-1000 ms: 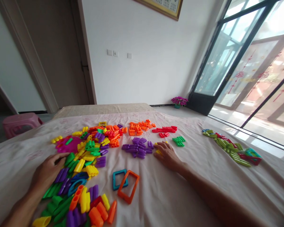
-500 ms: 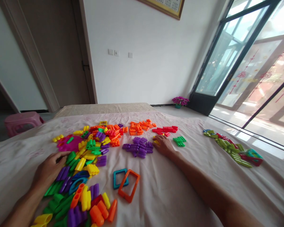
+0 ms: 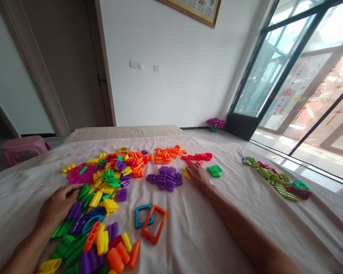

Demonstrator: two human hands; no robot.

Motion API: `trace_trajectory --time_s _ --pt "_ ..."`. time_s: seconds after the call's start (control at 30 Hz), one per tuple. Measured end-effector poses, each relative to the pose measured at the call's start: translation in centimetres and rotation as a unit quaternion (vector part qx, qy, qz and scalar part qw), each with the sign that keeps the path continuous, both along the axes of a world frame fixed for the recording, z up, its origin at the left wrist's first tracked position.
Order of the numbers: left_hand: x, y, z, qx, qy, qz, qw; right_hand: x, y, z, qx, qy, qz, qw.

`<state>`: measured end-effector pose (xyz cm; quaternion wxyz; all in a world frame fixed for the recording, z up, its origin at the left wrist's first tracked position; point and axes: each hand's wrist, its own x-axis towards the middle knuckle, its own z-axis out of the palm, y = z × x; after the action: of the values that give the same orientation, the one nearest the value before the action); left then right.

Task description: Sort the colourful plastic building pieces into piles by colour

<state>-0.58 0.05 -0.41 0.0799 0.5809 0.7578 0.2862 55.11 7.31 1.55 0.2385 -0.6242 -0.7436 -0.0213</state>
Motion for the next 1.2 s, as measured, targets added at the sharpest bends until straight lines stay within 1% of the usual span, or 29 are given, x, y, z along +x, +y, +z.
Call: trace_trajectory --time_s 0.07,0.23,0.3,0.43,0.5,0.6,0.73,0.8,0.97,1.1,1.2 --pt "0.0 0.0 0.1 0.009 0.006 -0.004 1.0 -0.1 -0.1 0.2 -0.01 -0.007 0.013 1.0" --pt "0.1 -0.1 0.3 0.006 0.012 0.005 1.0 0.0 -0.2 0.8 0.0 -0.009 -0.005 1.0" --pt "0.1 0.0 0.3 0.009 0.011 0.006 1.0 0.3 0.1 0.9 0.005 0.003 0.003 1.0" --pt "0.0 0.0 0.1 0.017 0.014 -0.004 1.0 0.7 0.8 0.5 -0.038 0.0 0.035 0.999" --pt "0.1 0.1 0.2 0.013 0.017 -0.005 1.0 0.7 1.0 0.1 -0.039 -0.025 0.043 0.998" --pt "0.2 0.0 0.3 0.01 0.018 -0.002 1.0 0.5 1.1 -0.3 -0.022 -0.042 0.03 0.998" --pt "0.2 0.0 0.3 0.012 0.016 -0.005 1.0 0.2 0.7 0.0 -0.055 -0.016 -0.011 0.998" --pt "0.0 0.1 0.3 0.006 0.014 -0.004 1.0 0.1 0.5 0.2 -0.055 -0.012 -0.011 0.998" --pt "0.1 0.1 0.2 -0.009 0.017 -0.001 1.0 0.2 0.2 0.5 -0.023 0.004 0.009 1.0" --pt "0.2 0.0 0.4 -0.003 0.021 0.004 1.0 0.3 0.0 0.4 0.017 0.025 -0.027 0.999" --pt "0.2 0.0 0.4 -0.006 0.02 -0.001 1.0 0.2 -0.2 0.5 0.075 0.042 -0.046 0.995"
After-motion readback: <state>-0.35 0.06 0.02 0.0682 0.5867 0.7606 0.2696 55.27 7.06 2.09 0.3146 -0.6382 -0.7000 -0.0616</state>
